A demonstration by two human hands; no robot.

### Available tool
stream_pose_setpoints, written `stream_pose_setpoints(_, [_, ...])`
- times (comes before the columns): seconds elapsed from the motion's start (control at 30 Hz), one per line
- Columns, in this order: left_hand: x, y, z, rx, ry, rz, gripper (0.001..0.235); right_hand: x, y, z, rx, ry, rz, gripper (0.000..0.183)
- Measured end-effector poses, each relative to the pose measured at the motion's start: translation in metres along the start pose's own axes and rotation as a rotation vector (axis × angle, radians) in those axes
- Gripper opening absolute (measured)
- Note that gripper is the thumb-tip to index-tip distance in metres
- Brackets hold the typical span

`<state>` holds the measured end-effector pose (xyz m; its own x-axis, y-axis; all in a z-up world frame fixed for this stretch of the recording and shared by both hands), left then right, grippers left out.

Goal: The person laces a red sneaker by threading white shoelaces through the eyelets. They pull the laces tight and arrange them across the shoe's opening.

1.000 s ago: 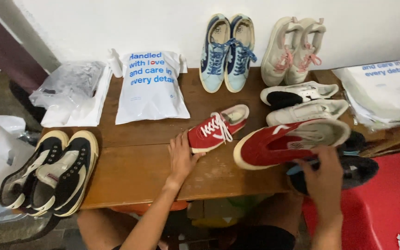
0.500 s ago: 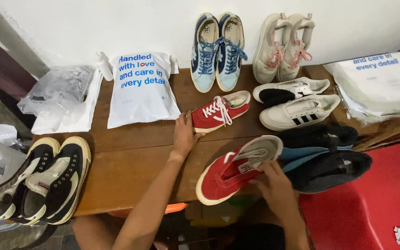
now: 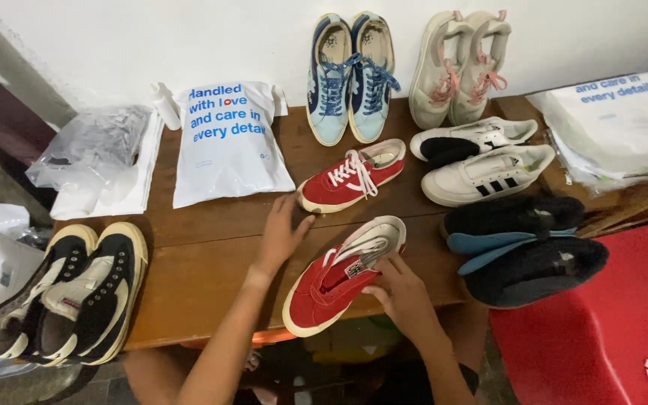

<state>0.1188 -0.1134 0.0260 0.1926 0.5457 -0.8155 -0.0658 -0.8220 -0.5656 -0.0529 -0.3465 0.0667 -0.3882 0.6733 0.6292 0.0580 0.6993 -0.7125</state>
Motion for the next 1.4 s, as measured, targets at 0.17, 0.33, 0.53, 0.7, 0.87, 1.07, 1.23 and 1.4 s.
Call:
stream_pose_setpoints(0.17, [0.021,-0.046,0.043,0.029,-0.085,0.04,0.04,0.008,0.023,-0.014,-0.009,-0.058,-0.028,0.021])
stream_pose_setpoints(0.33, [0.016,-0.077,0.099,0.077,-0.201,0.096,0.047,0.008,0.054,-0.025,-0.047,-0.055,-0.025,0.021])
stream_pose_setpoints(0.53, [0.031,-0.073,0.145,0.038,-0.138,0.231,0.052,0.004,0.087,-0.024,-0.082,-0.042,0.012,0.024])
stream_pose_setpoints(0.7, [0.026,-0.063,0.157,0.016,-0.023,0.038,0.076,0.007,0.09,-0.023,-0.023,0.049,-0.005,0.024])
stream_pose_setpoints(0.87, [0.024,-0.062,0.158,0.018,-0.05,-0.004,0.088,0.016,0.064,-0.031,0.031,0.053,-0.071,0.031])
stream_pose_setpoints(1.07, [0.024,-0.061,0.158,-0.001,-0.064,0.002,0.087,0.004,0.045,-0.049,0.031,-0.008,-0.106,0.028])
stream_pose_setpoints(1.23, [0.027,-0.059,0.159,0.007,-0.1,0.035,0.087,0.011,0.026,-0.073,-0.014,0.019,-0.069,0.018])
stream_pose_setpoints(1.4, [0.027,-0.06,0.159,-0.009,-0.075,0.029,0.085,-0.016,0.046,-0.094,0.313,-0.018,0.137,0.014])
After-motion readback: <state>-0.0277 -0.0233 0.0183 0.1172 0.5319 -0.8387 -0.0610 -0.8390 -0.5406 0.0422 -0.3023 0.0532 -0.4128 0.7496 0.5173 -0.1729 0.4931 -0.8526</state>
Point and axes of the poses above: each hand's wrist, its own z-axis away from the middle knuckle, its own y-axis out of the palm, x = y × z, the point moved 1 cm from there along -z, towards the middle knuckle, and after that the axes turned 12 degrees about -y, right-handed, at the moved point
